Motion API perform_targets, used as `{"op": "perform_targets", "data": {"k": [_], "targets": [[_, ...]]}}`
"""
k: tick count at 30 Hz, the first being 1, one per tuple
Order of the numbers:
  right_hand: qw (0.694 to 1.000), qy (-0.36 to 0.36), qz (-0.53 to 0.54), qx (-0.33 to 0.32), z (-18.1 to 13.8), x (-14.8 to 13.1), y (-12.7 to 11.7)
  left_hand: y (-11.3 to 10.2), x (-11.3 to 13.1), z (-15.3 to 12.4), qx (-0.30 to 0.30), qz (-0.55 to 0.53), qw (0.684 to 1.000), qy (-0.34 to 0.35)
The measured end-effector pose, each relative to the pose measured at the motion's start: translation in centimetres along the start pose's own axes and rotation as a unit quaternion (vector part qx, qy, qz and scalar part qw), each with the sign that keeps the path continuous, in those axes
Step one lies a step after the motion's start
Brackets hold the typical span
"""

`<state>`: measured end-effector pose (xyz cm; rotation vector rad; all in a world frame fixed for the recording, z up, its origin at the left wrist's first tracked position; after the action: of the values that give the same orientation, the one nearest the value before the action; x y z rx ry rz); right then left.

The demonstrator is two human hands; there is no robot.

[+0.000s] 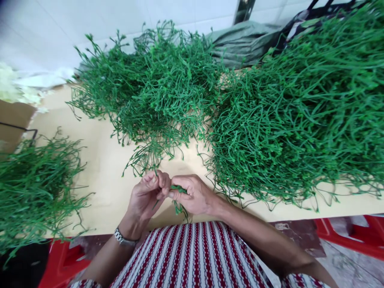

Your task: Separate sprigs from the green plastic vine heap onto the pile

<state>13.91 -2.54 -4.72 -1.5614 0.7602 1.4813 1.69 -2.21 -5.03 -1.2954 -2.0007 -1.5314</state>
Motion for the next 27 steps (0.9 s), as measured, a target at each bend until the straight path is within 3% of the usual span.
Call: {"op": "perform_targets", "data": {"k": [2,5,12,15,19,24,27], "targets": [[0.998,-0.043,-0.043,-0.034,-0.2,-0.2,0.1,-0.1,0.0,0.3,-0.007,-0.004,1.000,-0.029],[0.985,-0.102,-0.108,-0.086,-0.2,-0.6,-0.4,-0.6,0.8,0.6,-0.020,0.071,0.997,-0.019],[0.985,-0.112,-0.128,0.000,-1.1,-3.0,-4.2,-1.9,2.9,-0.8,-0.055,0.356,0.932,0.035],[0.988,-0.078,-0.111,0.075,-1.9,-3.3,-4.8,-1.8,2.9,-1.7,-0.071,0.425,0.901,0.053],[0.970,-0.061,-0.173,0.160,-1.6,-2.8,-4.1,-1.5,2.4,-2.7,-0.075,0.459,0.881,0.087],[0.970,-0.095,-0.196,0.107,-0.5,-1.2,-1.7,-1.7,1.6,-3.4,-0.102,0.442,0.887,0.082],[0.976,-0.080,-0.177,0.096,-0.4,-0.3,-1.0,-1.9,1.3,-3.4,-0.134,0.444,0.882,0.086]]}}
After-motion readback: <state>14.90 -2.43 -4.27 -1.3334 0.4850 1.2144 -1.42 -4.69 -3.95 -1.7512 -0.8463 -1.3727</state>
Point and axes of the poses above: each hand's wrist, its own z-axis towards the middle knuckle, its own y-axis out of the palm, x = y × z, the point moved 3 cm from there along z, towards the middle knuckle, and after that the axes turned 6 degrees about x, right-handed, at the moved point
